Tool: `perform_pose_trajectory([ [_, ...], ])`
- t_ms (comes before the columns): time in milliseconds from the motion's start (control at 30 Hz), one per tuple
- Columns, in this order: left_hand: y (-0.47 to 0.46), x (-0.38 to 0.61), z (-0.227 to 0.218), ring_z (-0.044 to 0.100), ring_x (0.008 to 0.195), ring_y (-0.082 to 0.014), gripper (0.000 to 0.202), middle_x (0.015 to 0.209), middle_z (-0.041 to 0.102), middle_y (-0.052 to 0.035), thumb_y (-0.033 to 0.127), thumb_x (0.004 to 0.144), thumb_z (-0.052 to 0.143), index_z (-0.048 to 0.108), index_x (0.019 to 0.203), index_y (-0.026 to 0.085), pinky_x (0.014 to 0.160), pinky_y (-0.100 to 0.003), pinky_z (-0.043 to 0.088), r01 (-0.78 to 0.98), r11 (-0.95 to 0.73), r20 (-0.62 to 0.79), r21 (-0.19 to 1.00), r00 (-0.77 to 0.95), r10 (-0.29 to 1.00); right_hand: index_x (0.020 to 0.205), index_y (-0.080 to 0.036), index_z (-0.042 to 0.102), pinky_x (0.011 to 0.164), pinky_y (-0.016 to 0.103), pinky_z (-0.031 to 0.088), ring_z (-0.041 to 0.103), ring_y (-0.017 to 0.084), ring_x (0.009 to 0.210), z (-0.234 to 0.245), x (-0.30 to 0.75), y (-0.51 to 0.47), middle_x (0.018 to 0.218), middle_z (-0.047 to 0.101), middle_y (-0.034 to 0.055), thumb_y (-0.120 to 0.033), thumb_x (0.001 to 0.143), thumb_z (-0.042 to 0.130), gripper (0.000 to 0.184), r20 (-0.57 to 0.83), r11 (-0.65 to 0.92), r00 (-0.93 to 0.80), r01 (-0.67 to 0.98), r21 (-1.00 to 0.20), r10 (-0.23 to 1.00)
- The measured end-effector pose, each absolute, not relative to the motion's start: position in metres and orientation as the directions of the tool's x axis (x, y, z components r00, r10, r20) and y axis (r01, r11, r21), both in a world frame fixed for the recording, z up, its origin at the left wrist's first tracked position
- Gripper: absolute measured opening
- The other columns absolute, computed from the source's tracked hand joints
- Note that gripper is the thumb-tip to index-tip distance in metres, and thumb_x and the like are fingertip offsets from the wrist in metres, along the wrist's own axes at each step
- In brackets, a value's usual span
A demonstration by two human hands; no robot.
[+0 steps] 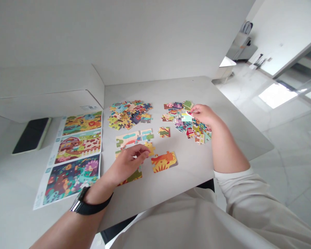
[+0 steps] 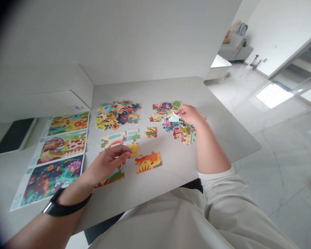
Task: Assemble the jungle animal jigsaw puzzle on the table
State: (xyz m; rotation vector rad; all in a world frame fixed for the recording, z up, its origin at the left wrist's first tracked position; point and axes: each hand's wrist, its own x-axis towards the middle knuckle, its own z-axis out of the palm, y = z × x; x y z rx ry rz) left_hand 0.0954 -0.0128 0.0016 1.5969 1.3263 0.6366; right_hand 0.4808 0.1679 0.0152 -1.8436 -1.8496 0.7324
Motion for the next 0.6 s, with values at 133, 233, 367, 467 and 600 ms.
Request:
perform_pose_trajectory([
  [133,-0.013,0.096,0.004,0.064,0.066,-0.0164,0.039,0.079,0.071,-0.0016,0.059,0.099,0.064,0.075,0.103,0.022,0.059,-0.026,0.052,0.469,0.006,-0.162,0.883,0.293,0.942,0.097,-0.023,0.078,0.074,0.031,0.052,0.073,0.02,0.079,0.015,0.472,0.167,0.097,0.084,0.0052,-0.024,0.088,0.08,0.01,-0.151,-0.007,-0.134,0.725,-0.688,0.979],
  [233,-0.013,0.096,0.004,0.063,0.066,-0.0163,0.039,0.078,0.07,-0.0012,0.059,0.099,0.063,0.075,0.103,0.022,0.059,-0.026,0.052,0.475,0.002,-0.165,0.88,0.301,0.939,0.091,-0.024,0.08,0.075,0.031,0.053,0.074,0.021,0.082,0.018,0.467,0.164,0.091,0.084,0.0024,-0.028,0.086,0.082,0.007,-0.234,0.035,-0.234,0.774,-0.633,0.944],
  [367,-0.013,0.096,0.005,0.063,0.066,-0.0165,0.039,0.079,0.07,-0.0012,0.059,0.1,0.063,0.076,0.104,0.022,0.059,-0.026,0.052,0.48,-0.002,-0.165,0.877,0.305,0.938,0.092,-0.026,0.083,0.077,0.03,0.052,0.075,0.022,0.087,0.021,0.469,0.161,0.095,0.085,0.0008,-0.027,0.083,0.082,0.009,-0.208,0.096,-0.23,0.856,-0.508,0.951],
  [467,-0.012,0.096,0.003,0.063,0.067,-0.0165,0.039,0.079,0.071,-0.0014,0.058,0.1,0.063,0.076,0.103,0.022,0.059,-0.026,0.051,0.486,-0.019,-0.154,0.874,0.313,0.937,0.095,-0.025,0.083,0.072,0.029,0.051,0.074,0.021,0.083,0.024,0.475,0.159,0.097,0.084,0.0014,-0.022,0.079,0.084,0.017,-0.257,0.026,-0.144,0.91,-0.414,0.956],
  [600,-0.011,0.095,-0.001,0.064,0.071,-0.0169,0.038,0.083,0.073,-0.0019,0.057,0.101,0.062,0.077,0.104,0.022,0.061,-0.025,0.051,0.498,-0.028,-0.152,0.867,0.316,0.936,0.108,-0.025,0.083,0.067,0.028,0.048,0.073,0.02,0.079,0.034,0.483,0.154,0.097,0.084,0.0013,-0.015,0.077,0.081,0.033,-0.382,-0.011,-0.068,0.98,-0.201,0.922],
])
